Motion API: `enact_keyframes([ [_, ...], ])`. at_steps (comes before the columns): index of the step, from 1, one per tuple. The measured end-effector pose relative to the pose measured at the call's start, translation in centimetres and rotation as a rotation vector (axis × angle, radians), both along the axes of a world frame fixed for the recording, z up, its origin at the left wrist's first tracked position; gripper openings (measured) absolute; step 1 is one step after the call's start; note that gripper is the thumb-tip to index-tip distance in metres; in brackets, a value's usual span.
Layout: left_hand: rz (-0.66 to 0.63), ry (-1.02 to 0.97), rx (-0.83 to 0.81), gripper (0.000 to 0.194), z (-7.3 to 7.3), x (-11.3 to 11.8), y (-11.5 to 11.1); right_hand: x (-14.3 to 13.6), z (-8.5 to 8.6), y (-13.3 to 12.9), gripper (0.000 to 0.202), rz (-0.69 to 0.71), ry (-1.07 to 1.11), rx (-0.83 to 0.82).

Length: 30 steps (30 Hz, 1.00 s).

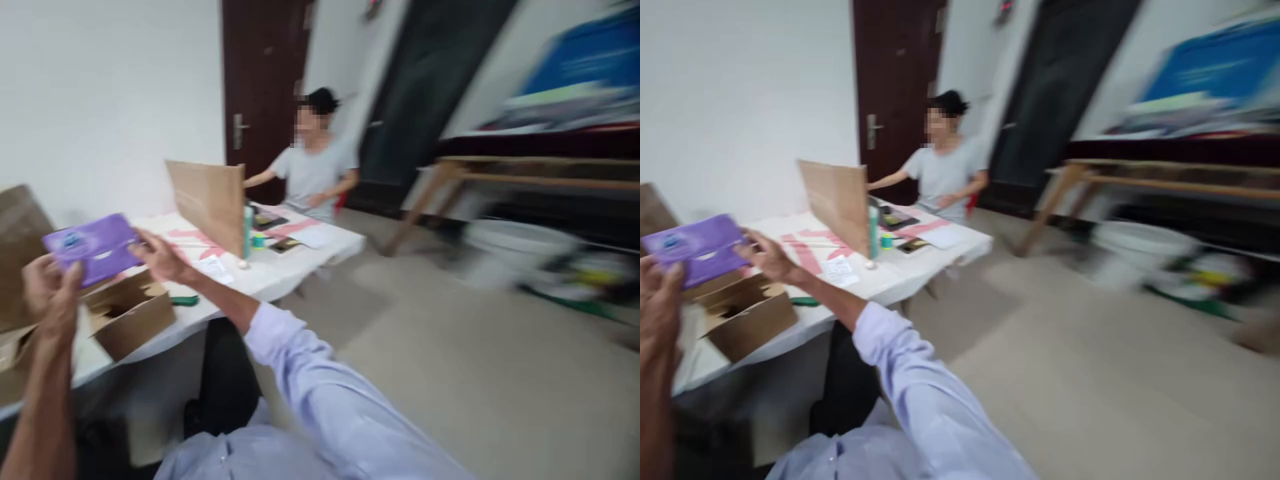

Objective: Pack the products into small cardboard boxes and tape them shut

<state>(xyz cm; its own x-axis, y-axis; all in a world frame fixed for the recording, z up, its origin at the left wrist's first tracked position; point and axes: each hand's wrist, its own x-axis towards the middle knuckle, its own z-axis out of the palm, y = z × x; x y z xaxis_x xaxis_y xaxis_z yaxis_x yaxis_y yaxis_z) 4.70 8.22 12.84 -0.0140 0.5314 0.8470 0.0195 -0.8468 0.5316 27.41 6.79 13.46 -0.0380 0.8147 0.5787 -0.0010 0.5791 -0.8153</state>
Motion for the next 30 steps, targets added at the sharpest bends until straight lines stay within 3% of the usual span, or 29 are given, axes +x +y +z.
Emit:
enact_keyframes([
  [1,0.091,0.006,-0.014,0.051,0.6,0.4,-1.1,0.1,0.1,-0.4,0.073,-0.009,0.026,0.031],
  [2,0.096,0.051,-0.035,0.058,1.1,0.7,-2.0,0.3,0.1,-0.3,0.071,0.001,0.044,0.051],
  [6,-0.031,0.240,-0.227,0.084,1.2,0.4,-2.6,0.1,-1.6,2.4,0.070,0.122,0.059,-0.005],
  [11,-0.113,0.264,-0.455,0.108,-1.1,-2.3,-0.7,-1.9,-5.0,5.2,0.064,0.127,-0.020,-0.126],
  [18,-0.124,0.193,-0.642,0.110,-4.3,-3.9,2.3,-2.8,-7.9,7.9,0.054,0.043,-0.094,-0.132],
  [25,-0.105,0.180,-0.673,0.108,-4.9,-3.8,2.8,-2.7,-8.0,7.6,0.053,0.052,-0.087,-0.115],
  [30,-0.109,0.174,-0.599,0.111,-3.1,-3.3,2.9,-2.7,-6.4,6.7,0.066,0.077,-0.054,-0.096],
])
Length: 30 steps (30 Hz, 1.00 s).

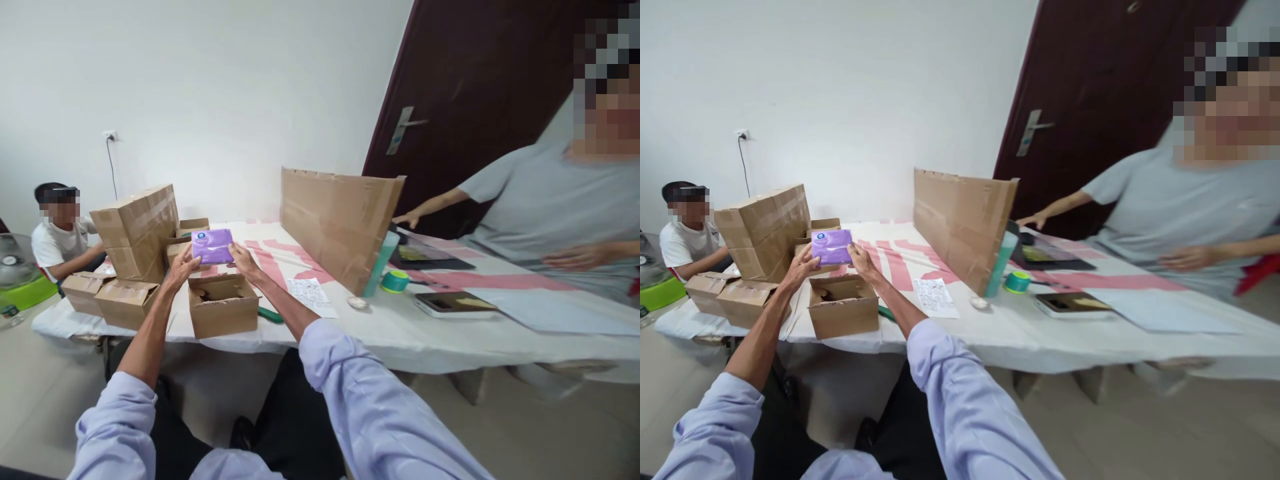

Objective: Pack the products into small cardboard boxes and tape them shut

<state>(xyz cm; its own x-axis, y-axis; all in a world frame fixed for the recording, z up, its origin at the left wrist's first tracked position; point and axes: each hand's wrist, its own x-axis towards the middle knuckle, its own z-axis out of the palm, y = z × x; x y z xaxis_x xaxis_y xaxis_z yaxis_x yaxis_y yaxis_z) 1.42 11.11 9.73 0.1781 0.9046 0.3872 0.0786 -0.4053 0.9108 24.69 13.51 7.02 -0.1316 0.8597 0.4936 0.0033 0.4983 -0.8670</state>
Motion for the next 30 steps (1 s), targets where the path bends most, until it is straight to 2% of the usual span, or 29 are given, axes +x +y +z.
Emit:
enact_keyframes([
  [5,-0.084,-0.013,0.250,0.104,3.8,1.0,-1.2,0.6,3.6,-1.7,0.076,-0.019,0.069,0.162],
  [9,-0.131,-0.021,0.399,0.095,6.9,1.9,-3.2,1.0,6.7,-3.7,0.083,-0.042,0.126,0.319],
  [13,-0.146,-0.015,0.545,0.088,9.2,3.0,-5.3,1.3,9.2,-6.1,0.081,-0.105,0.123,0.463],
  [16,-0.140,-0.026,0.702,0.086,10.4,3.7,-6.3,1.6,10.1,-7.6,0.080,-0.176,0.074,0.579],
  [19,-0.076,-0.027,0.837,0.086,11.0,3.2,-5.9,2.6,9.5,-7.7,0.080,-0.226,-0.052,0.660],
  [21,-0.022,-0.034,0.860,0.088,10.7,2.0,-4.5,3.8,7.9,-6.8,0.080,-0.229,-0.177,0.626],
  [24,0.065,-0.078,0.799,0.090,8.6,-0.7,-0.9,5.9,3.7,-5.0,0.072,-0.195,-0.416,0.381],
  [26,0.118,-0.114,0.700,0.091,6.1,-2.4,1.8,7.0,0.5,-4.0,0.070,-0.164,-0.574,0.136],
  [28,0.157,-0.146,0.541,0.093,3.0,-3.7,4.2,7.6,-2.4,-3.3,0.072,-0.120,-0.671,-0.068],
  [30,0.211,-0.159,0.345,0.096,-0.5,-4.3,6.2,7.7,-4.6,-2.9,0.067,-0.079,-0.688,-0.143],
])
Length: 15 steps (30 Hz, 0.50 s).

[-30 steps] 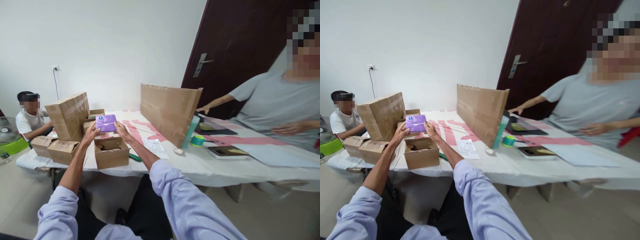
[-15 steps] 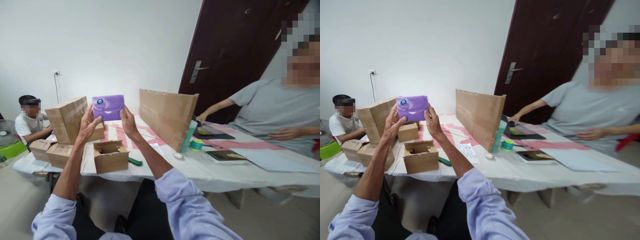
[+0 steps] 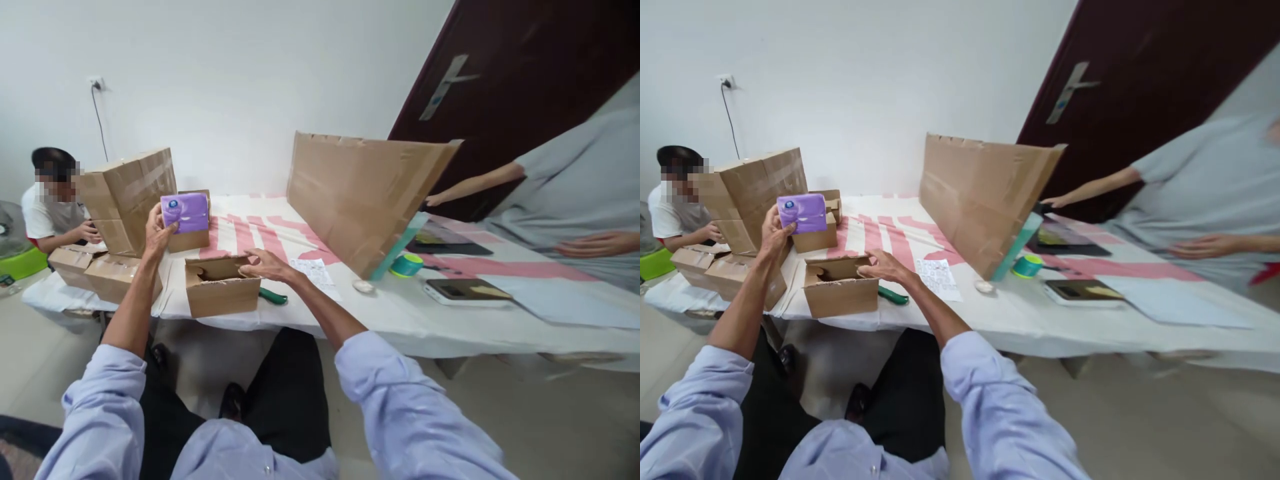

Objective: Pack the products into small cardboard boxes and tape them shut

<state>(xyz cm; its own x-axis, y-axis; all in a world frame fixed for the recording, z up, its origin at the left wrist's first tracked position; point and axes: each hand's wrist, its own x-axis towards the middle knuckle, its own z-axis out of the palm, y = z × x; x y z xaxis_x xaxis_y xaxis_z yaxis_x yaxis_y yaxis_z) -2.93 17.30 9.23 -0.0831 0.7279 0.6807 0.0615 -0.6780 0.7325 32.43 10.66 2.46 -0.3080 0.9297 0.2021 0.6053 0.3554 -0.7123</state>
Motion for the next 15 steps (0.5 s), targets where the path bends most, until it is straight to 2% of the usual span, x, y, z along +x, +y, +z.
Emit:
enact_keyframes([
  [4,0.103,0.018,-0.327,0.096,-6.5,0.0,2.2,-0.4,-2.3,0.9,0.035,-0.024,0.061,0.077],
  [6,0.133,0.026,-0.403,0.093,-9.0,0.2,2.9,-0.4,-2.9,1.4,0.027,-0.041,0.082,0.088],
  [8,0.158,0.021,-0.452,0.088,-10.8,0.4,3.7,-0.3,-3.3,1.6,0.024,-0.031,0.098,0.081],
  [11,0.186,0.019,-0.493,0.083,-12.2,0.6,5.2,-0.2,-3.8,1.7,0.021,-0.023,0.115,0.098],
  [15,0.199,0.035,-0.479,0.079,-12.2,1.0,7.5,-0.7,-4.4,1.8,0.020,-0.024,0.165,0.153],
])
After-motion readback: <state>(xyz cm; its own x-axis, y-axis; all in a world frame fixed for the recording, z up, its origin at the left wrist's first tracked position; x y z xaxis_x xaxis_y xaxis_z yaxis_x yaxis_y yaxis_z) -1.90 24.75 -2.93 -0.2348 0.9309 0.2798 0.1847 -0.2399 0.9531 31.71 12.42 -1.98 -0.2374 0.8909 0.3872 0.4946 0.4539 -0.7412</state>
